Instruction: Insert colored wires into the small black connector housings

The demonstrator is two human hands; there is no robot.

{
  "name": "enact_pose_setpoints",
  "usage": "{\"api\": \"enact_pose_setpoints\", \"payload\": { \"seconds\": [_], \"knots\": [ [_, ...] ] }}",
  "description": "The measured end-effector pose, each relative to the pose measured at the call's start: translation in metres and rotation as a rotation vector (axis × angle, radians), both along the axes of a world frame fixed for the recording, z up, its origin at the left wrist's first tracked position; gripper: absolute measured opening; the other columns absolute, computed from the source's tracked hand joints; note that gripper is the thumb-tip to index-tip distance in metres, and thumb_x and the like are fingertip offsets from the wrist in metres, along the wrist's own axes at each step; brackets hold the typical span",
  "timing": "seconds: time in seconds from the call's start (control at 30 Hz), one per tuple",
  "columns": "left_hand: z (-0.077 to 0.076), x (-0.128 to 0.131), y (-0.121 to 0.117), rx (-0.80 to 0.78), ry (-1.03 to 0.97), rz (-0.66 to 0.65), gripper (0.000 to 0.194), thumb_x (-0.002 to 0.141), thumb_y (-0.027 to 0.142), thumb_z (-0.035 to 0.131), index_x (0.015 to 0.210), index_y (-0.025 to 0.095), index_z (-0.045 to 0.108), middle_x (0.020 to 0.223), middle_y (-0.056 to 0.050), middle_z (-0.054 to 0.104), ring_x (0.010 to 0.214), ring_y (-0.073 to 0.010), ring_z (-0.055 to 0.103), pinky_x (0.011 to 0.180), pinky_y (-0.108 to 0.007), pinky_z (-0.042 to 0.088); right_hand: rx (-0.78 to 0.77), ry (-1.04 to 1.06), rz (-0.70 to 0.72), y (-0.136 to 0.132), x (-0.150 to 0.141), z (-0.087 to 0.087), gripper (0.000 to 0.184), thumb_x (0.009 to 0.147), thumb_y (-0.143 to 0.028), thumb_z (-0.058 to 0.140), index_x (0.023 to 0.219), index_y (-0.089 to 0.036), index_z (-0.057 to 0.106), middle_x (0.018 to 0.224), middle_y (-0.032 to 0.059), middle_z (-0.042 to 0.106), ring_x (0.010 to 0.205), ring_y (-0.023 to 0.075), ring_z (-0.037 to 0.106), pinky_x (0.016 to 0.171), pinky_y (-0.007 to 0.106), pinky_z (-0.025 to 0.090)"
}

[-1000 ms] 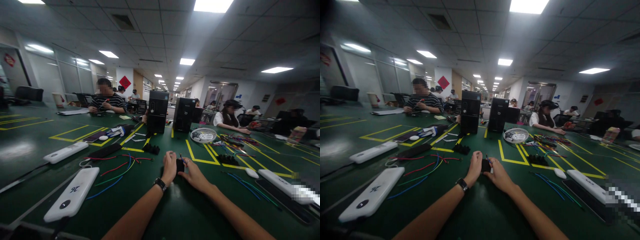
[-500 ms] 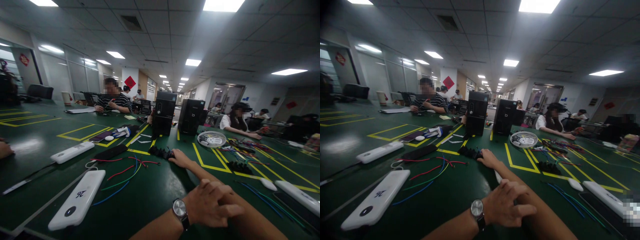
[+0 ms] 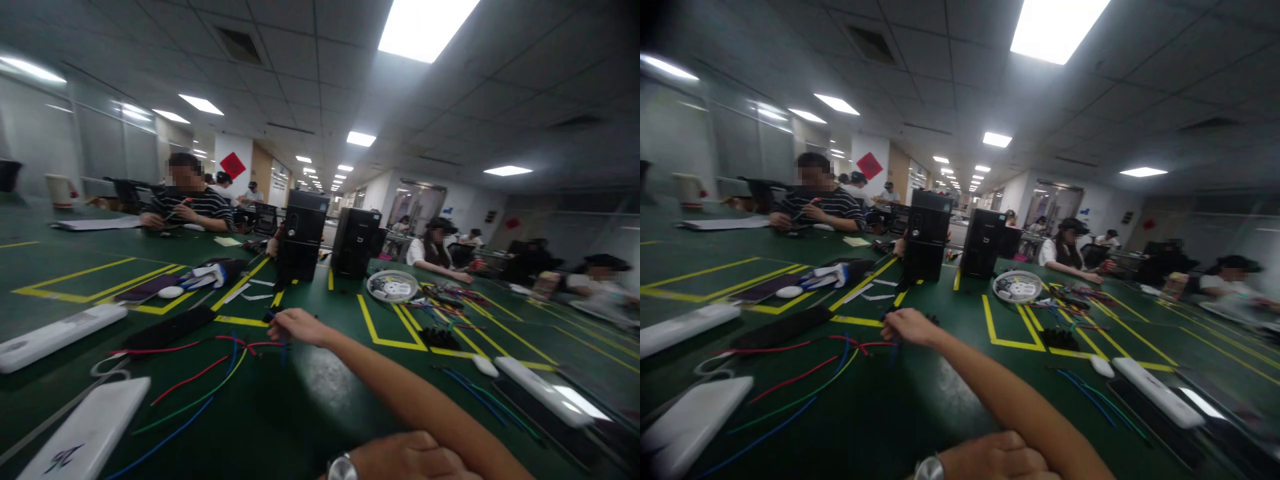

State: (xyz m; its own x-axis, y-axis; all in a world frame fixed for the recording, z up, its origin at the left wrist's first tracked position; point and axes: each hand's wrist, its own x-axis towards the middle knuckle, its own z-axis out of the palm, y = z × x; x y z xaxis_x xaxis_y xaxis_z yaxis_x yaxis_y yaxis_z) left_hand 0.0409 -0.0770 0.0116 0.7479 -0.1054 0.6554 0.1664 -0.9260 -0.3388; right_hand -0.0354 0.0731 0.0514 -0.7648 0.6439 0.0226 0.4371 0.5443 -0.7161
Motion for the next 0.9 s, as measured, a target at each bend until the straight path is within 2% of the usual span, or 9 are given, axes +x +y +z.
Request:
{"api": "enact_pose_setpoints", "payload": {
  "seconds": [0.1,0.2,0.27,0.4,0.5,0.6,0.7,0.8,0.9],
  "knots": [
    [-0.006,0.0,0.003,-0.075,-0.092,-0.028,0.022,0.094,0.033,0.04,0.106,0.025,0.057,0.102,0.001,0.063,0.082,-0.0084,0.054,0.075,-0.02,0.039,0.378,-0.136,-0.081,0.005,0.013,0.0,0.032,0.093,-0.041,0.042,0.104,-0.016,0.059,0.106,0.0065,0.066,0.094,0.0177,0.062,0.078,0.026,0.046],
    [-0.002,-0.005,0.004,-0.054,-0.091,-0.036,0.025,0.09,0.038,0.047,0.114,0.032,0.05,0.113,-0.002,0.057,0.094,-0.0153,0.052,0.081,-0.029,0.036,0.597,-0.395,-0.44,0.006,0.071,0.008,0.031,0.089,-0.042,0.052,0.109,-0.018,0.059,0.11,0.0063,0.062,0.097,0.0177,0.059,0.084,0.03,0.047],
    [0.004,-0.009,0.003,-0.084,-0.03,0.006,0.031,0.089,0.037,0.048,0.119,0.029,0.047,0.119,-0.005,0.054,0.099,-0.0187,0.05,0.083,-0.033,0.035,0.622,-0.453,-0.561,0.004,0.121,0.015,0.033,0.09,-0.035,0.053,0.116,-0.015,0.054,0.116,0.0084,0.057,0.098,0.0198,0.058,0.083,0.04,0.049],
    [0.012,-0.016,0.007,-0.337,0.059,0.142,0.033,0.085,0.025,0.051,0.118,0.023,0.048,0.116,-0.006,0.054,0.103,-0.0198,0.046,0.088,-0.034,0.033,0.663,-0.526,-0.674,-0.004,0.202,0.03,0.033,0.09,-0.033,0.054,0.118,-0.016,0.054,0.118,0.0092,0.055,0.099,0.0202,0.058,0.083,0.04,0.05],
    [0.011,-0.024,0.02,-0.574,-0.024,0.282,0.036,0.081,0.01,0.049,0.115,0.023,0.05,0.115,-0.005,0.054,0.108,-0.0195,0.044,0.092,-0.034,0.032,0.696,-0.554,-0.717,-0.013,0.242,0.036,0.031,0.091,-0.033,0.053,0.117,-0.017,0.054,0.118,0.0088,0.055,0.099,0.0195,0.058,0.083,0.04,0.05],
    [0.004,-0.036,0.036,-0.715,-0.145,0.357,0.045,0.076,0.0,0.042,0.113,0.024,0.053,0.116,-0.005,0.053,0.11,-0.0198,0.044,0.093,-0.036,0.033,0.703,-0.553,-0.724,-0.02,0.273,0.037,0.026,0.091,-0.033,0.051,0.114,-0.021,0.057,0.119,0.0073,0.055,0.099,0.0187,0.057,0.084,0.037,0.049],
    [-0.004,-0.041,0.052,-0.873,-0.326,0.354,0.038,0.082,0.009,0.041,0.115,0.023,0.052,0.117,-0.007,0.053,0.112,-0.0222,0.044,0.096,-0.04,0.033,0.675,-0.531,-0.682,-0.021,0.291,0.036,0.026,0.09,-0.033,0.053,0.112,-0.019,0.059,0.118,0.0071,0.056,0.102,0.0211,0.057,0.084,0.036,0.049],
    [-0.012,-0.038,0.064,-1.296,-0.719,0.324,0.036,0.089,0.034,0.042,0.122,0.02,0.046,0.116,-0.012,0.053,0.108,-0.025,0.049,0.092,-0.043,0.04,0.638,-0.486,-0.563,-0.023,0.283,0.033,0.043,0.078,-0.03,0.068,0.118,-0.019,0.059,0.115,0.0072,0.06,0.106,0.0234,0.056,0.091,0.034,0.043],
    [-0.015,-0.033,0.068,-1.84,-1.083,0.142,0.047,0.088,0.052,0.041,0.122,0.02,0.041,0.113,-0.015,0.054,0.093,-0.0242,0.06,0.078,-0.041,0.05,0.656,-0.323,-0.287,-0.034,0.244,0.025,0.069,0.067,-0.031,0.077,0.129,-0.022,0.05,0.12,0.0073,0.059,0.112,0.0236,0.052,0.096,0.034,0.038]
  ]
}}
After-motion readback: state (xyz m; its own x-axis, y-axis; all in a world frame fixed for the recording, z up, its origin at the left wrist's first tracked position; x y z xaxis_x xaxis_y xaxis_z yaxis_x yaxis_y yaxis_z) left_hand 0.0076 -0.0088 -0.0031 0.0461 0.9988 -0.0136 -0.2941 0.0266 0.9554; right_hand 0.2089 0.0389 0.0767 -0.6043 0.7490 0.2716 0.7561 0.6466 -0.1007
